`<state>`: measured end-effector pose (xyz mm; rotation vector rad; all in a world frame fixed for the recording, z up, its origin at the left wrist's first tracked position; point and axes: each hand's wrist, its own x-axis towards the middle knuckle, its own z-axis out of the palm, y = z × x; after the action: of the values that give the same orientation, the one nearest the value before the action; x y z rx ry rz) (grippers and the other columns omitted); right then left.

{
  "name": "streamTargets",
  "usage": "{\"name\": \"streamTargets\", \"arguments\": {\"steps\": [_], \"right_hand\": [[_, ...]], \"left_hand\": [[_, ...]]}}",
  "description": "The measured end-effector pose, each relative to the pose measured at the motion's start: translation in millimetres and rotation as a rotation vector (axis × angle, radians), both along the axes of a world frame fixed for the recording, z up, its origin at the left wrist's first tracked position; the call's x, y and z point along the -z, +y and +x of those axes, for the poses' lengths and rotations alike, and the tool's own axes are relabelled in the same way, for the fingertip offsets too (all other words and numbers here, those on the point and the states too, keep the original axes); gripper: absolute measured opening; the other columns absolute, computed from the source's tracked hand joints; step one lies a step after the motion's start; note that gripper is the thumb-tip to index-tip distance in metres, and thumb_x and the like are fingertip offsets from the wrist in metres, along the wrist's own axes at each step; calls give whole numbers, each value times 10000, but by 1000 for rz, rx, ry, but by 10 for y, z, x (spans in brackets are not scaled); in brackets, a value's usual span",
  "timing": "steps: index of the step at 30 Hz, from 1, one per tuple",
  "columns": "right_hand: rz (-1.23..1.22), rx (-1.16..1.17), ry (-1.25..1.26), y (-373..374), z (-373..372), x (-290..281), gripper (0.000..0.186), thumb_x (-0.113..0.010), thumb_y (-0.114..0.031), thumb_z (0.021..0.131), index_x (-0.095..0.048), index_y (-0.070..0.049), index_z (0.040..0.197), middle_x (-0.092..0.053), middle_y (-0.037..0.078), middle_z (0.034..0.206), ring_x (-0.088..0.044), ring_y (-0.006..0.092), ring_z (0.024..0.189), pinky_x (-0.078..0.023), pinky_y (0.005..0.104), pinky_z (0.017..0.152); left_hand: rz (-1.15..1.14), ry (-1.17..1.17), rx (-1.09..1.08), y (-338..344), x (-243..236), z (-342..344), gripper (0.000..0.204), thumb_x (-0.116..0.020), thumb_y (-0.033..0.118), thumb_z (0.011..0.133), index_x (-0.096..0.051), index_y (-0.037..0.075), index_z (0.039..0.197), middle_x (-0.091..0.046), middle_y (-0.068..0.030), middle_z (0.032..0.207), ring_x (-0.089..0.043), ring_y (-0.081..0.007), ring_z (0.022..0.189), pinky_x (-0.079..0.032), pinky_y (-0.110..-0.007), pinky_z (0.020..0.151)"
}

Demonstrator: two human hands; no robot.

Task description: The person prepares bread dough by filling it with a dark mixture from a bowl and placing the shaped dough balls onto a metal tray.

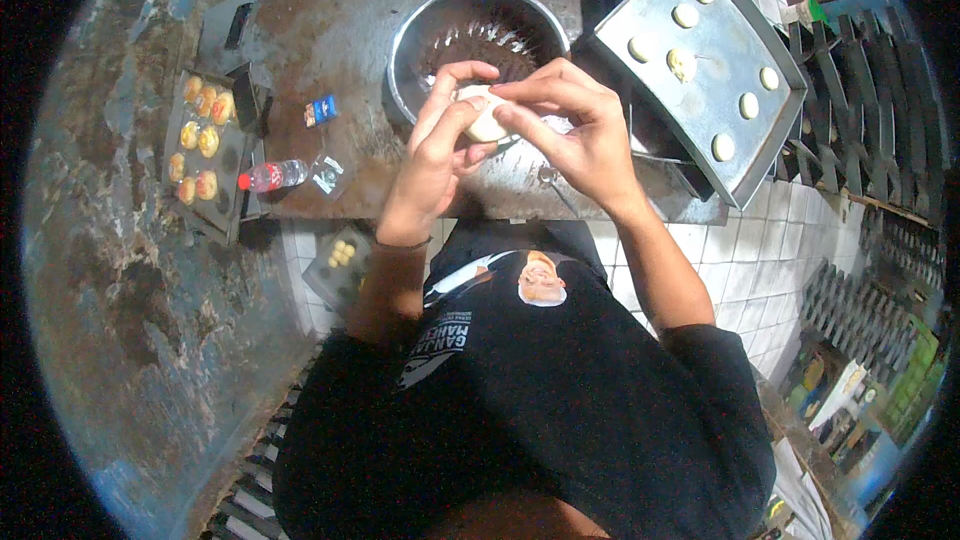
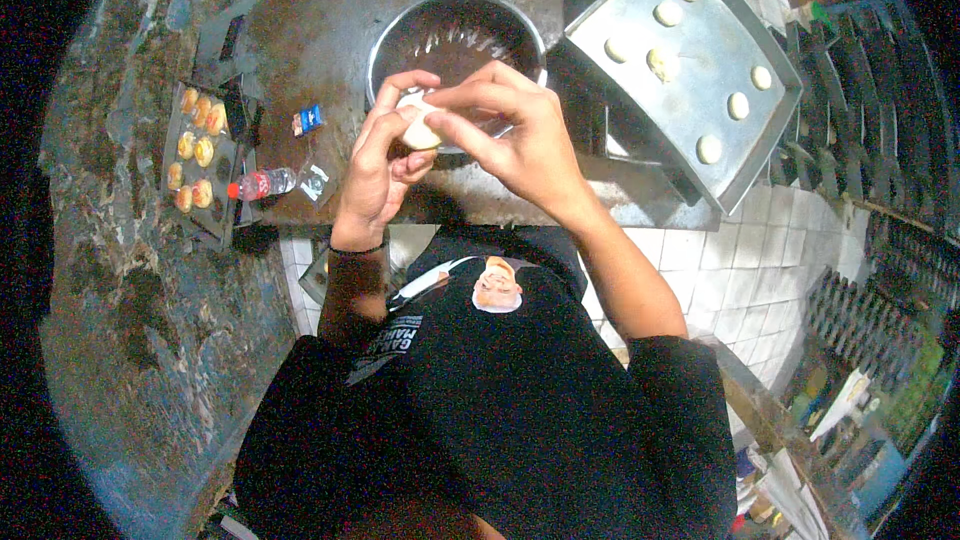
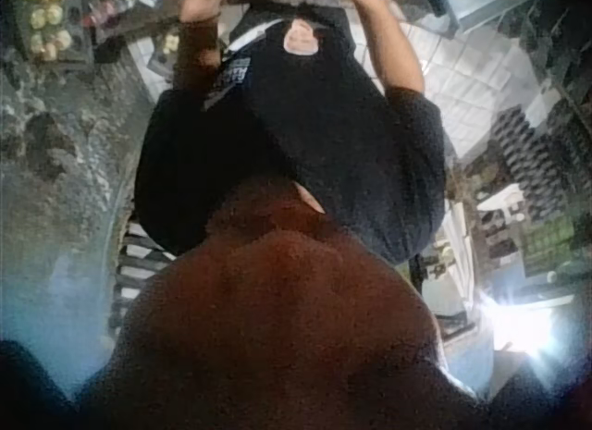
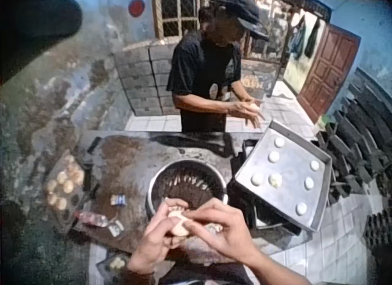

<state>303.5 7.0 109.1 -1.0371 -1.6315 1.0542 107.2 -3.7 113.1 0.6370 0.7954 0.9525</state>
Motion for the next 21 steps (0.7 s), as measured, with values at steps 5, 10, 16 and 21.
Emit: {"name": "streamTargets", "arguments": {"steps": [5, 10, 16, 21], "right_hand": [[-631, 3, 663, -81, 65, 37, 197, -751, -110, 969, -725, -19, 1142, -748, 90, 1015, -734, 178, 922, -633, 292, 813], [-823, -152, 1173, -244, 69, 238, 303, -729, -55, 971, -628, -88, 1254, -672, 54, 1218, -715, 173, 1052, -662, 284, 799], [-354, 128, 897, -175, 433, 129, 533, -762, -27, 925, -548, -26, 1413, -674, 102, 1225, -725, 181, 994, -683, 300, 679], [-611, -181, 998, -115, 1126, -15, 524, -764, -70, 937, -559, -24, 1417, -703, 101, 1214, -728, 175, 1021, -682, 289, 695]], "left_hand": [[263, 280, -180, 26, -194, 282, 353, -762, 132, 962, -572, 61, 1251, -676, -37, 935, -660, -90, 836, -513, -208, 671], [611, 449, -220, 239, -284, 639, 268, -760, 63, 889, -622, 40, 1118, -667, -39, 995, -659, -111, 938, -538, -281, 864], [556, 87, -143, 177, -328, 1273, 265, -705, 139, 938, -593, 42, 1158, -713, -132, 1122, -684, -162, 1039, -561, -290, 887], [474, 37, -4, 243, -416, 1467, 357, -715, 242, 910, -596, 25, 1168, -682, -199, 1162, -614, -329, 1260, -469, -488, 1096]]}}
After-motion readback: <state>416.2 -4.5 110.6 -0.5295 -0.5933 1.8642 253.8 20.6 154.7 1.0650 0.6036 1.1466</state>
